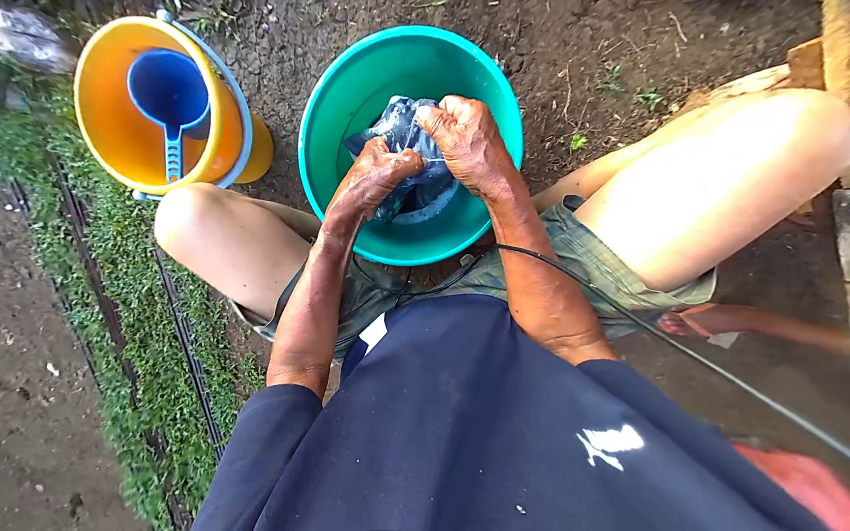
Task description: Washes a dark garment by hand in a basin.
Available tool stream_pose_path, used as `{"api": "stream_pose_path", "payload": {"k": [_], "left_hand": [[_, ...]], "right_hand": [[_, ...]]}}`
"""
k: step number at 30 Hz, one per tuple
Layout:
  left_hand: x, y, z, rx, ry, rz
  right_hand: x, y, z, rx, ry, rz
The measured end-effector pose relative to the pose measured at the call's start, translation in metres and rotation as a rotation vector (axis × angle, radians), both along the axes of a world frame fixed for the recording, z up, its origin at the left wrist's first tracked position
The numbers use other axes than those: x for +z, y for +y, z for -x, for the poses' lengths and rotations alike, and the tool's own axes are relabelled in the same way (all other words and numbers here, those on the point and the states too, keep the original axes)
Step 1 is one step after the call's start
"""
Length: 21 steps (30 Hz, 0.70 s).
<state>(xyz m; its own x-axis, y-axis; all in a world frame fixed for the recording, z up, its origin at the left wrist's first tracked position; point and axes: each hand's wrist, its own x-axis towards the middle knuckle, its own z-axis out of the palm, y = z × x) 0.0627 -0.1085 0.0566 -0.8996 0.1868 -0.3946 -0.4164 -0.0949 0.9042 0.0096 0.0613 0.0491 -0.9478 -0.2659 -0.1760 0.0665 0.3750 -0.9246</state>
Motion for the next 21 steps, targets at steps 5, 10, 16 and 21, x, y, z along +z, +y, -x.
{"api": "stream_pose_path", "payload": {"k": [5, 10, 16, 21], "left_hand": [[0.008, 0.005, -0.013, -0.069, -0.041, 0.171], [0.003, 0.018, -0.001, 0.018, -0.034, 0.154], [0.004, 0.018, 0.005, 0.005, -0.043, 0.053], [0.003, 0.022, 0.009, 0.042, 0.038, -0.069]], "right_hand": [[-0.006, 0.002, -0.006, -0.097, 0.128, 0.059], [0.002, 0.008, -0.012, -0.047, 0.003, 0.081], [0.012, 0.021, 0.001, 0.004, 0.008, 0.068], [0.012, 0.026, 0.003, -0.02, 0.023, 0.062]]}}
